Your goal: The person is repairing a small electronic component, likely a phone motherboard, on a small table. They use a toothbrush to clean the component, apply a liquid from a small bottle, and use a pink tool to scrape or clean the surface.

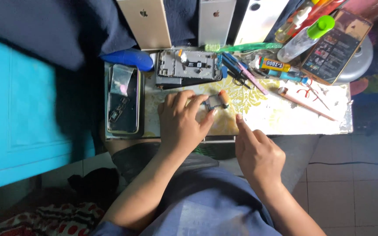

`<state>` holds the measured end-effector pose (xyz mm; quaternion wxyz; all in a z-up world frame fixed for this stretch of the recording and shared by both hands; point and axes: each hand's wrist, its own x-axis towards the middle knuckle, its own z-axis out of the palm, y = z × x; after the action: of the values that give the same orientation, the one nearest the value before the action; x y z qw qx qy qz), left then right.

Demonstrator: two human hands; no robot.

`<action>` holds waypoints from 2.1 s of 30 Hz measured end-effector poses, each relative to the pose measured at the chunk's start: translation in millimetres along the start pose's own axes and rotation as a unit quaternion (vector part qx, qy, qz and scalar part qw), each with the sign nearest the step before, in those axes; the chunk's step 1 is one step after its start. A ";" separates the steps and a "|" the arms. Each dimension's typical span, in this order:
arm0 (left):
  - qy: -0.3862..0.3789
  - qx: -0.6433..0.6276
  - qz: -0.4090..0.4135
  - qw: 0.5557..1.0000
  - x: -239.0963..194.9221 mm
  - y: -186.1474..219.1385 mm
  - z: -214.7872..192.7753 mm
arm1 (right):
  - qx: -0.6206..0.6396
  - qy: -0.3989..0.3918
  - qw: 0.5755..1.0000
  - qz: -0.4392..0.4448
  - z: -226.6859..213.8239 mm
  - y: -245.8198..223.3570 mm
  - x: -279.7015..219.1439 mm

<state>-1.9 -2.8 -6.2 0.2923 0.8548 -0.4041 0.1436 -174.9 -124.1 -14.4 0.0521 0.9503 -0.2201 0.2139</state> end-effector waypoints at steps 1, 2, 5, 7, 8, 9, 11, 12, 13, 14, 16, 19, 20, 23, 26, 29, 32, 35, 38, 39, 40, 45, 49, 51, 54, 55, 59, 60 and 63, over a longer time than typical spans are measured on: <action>-0.004 -0.001 -0.001 1.000 -2.4 -0.7 0.8 | 0.000 -0.004 1.000 0.001 -2.6 -2.9 -3.1; -0.006 -0.002 -0.001 1.000 -4.5 -1.0 1.6 | 0.010 -0.007 1.000 -0.009 -5.5 -5.5 -6.1; 0.004 0.000 0.003 1.000 -1.3 -2.0 2.2 | 0.006 0.007 1.000 -0.011 -6.7 -0.1 -3.0; 0.003 -0.001 0.001 1.000 -2.4 -1.3 2.4 | -0.007 0.010 1.000 -0.002 -5.0 -0.5 -6.4; 0.001 0.000 0.000 1.000 -2.9 -1.3 2.6 | 0.011 0.020 1.000 -0.008 -2.9 -5.1 -9.7; 0.002 0.003 0.000 1.000 -1.9 -2.3 3.0 | 0.029 0.033 0.999 -0.016 0.4 -9.7 -11.0; 0.002 -0.005 0.005 1.000 -1.9 -0.3 -0.2 | 0.019 0.023 1.000 -0.009 -4.5 -6.2 -12.3; 0.001 -0.013 0.009 1.000 -1.5 0.2 -2.0 | 0.011 0.013 1.000 -0.002 -6.4 -4.7 -12.1; 0.001 -0.012 0.008 1.000 -1.0 -0.2 -1.7 | 0.012 0.012 1.000 -0.002 -6.3 -3.8 -9.6; 0.002 -0.008 0.006 1.000 -0.7 -0.5 -0.9 | 0.013 0.019 1.000 -0.001 -5.9 -2.6 -7.4; -0.002 -0.006 0.005 1.000 -3.9 0.7 -0.8 | 0.013 0.020 1.000 0.005 -8.8 -3.4 -12.4; 0.002 -0.022 0.010 1.000 -0.9 0.4 -1.4 | 0.053 -0.002 0.999 -0.005 -10.3 -3.4 -14.2; 0.004 -0.027 0.014 1.000 -0.2 0.2 -1.5 | 0.044 0.004 0.999 0.005 -9.4 -1.0 -11.9; 0.003 -0.025 0.012 1.000 -3.1 -0.8 0.4 | 0.053 0.000 0.999 0.004 -12.1 -5.5 -14.6; 0.003 -0.015 0.015 1.000 -2.6 -1.3 0.0 | 0.044 0.007 0.999 -0.003 -12.5 -0.2 -9.7; 0.005 -0.009 0.016 1.000 -3.8 -0.6 -0.2 | 0.025 0.017 1.000 -0.009 -12.3 2.0 -10.9; 0.007 -0.011 0.014 1.000 -4.1 -0.1 -0.7 | 0.032 0.015 0.999 -0.014 -9.7 0.3 -13.0; 0.001 -0.025 0.011 1.000 -2.0 0.8 -3.6 | 0.030 0.017 0.999 -0.012 -9.0 3.1 -6.8; -0.006 -0.023 0.009 1.000 -3.4 0.4 0.5 | 0.035 0.006 0.999 -0.007 -10.8 3.3 -5.3; -0.006 -0.008 0.005 1.000 -4.2 -1.6 2.2 | 0.050 -0.012 0.999 -0.008 -10.6 1.0 -5.4; -0.004 -0.009 0.008 1.000 -2.7 -1.8 1.7 | 0.049 -0.009 0.999 -0.006 -11.4 1.8 2.0; -0.022 -0.010 -0.010 1.000 -3.3 2.4 -1.6 | 0.090 -0.022 0.996 -0.014 -19.7 -3.3 13.8; -0.036 -0.016 -0.018 0.999 -2.4 2.5 -2.5 | 0.058 -0.035 0.998 -0.002 -14.6 7.3 17.8; -0.033 -0.004 -0.018 0.999 -0.9 3.0 -3.4 | 0.064 -0.039 0.997 -0.018 -13.3 6.2 15.3; -0.039 -0.013 -0.019 0.999 -0.3 4.7 -4.9 | 0.067 -0.038 0.997 -0.007 -16.7 7.7 15.8; -0.040 -0.014 -0.019 0.999 0.1 4.8 -5.4 | 0.066 -0.039 0.997 -0.007 -13.5 8.4 13.7; -0.036 -0.017 -0.018 0.999 -0.4 4.6 -3.9 | 0.083 -0.045 0.996 -0.006 -15.9 6.6 13.0; -0.028 -0.019 -0.016 0.999 -0.5 4.1 -2.8 | 0.111 -0.070 0.991 0.002 -20.1 4.8 14.9; -0.026 -0.016 -0.011 0.999 -1.1 2.2 -1.8 | 0.091 -0.046 0.995 0.011 -23.2 3.8 25.4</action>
<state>-4.3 -2.2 -4.4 0.2965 0.8581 -0.4040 0.1117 -164.9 -133.1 17.5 -0.0471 0.9574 -0.2128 0.1896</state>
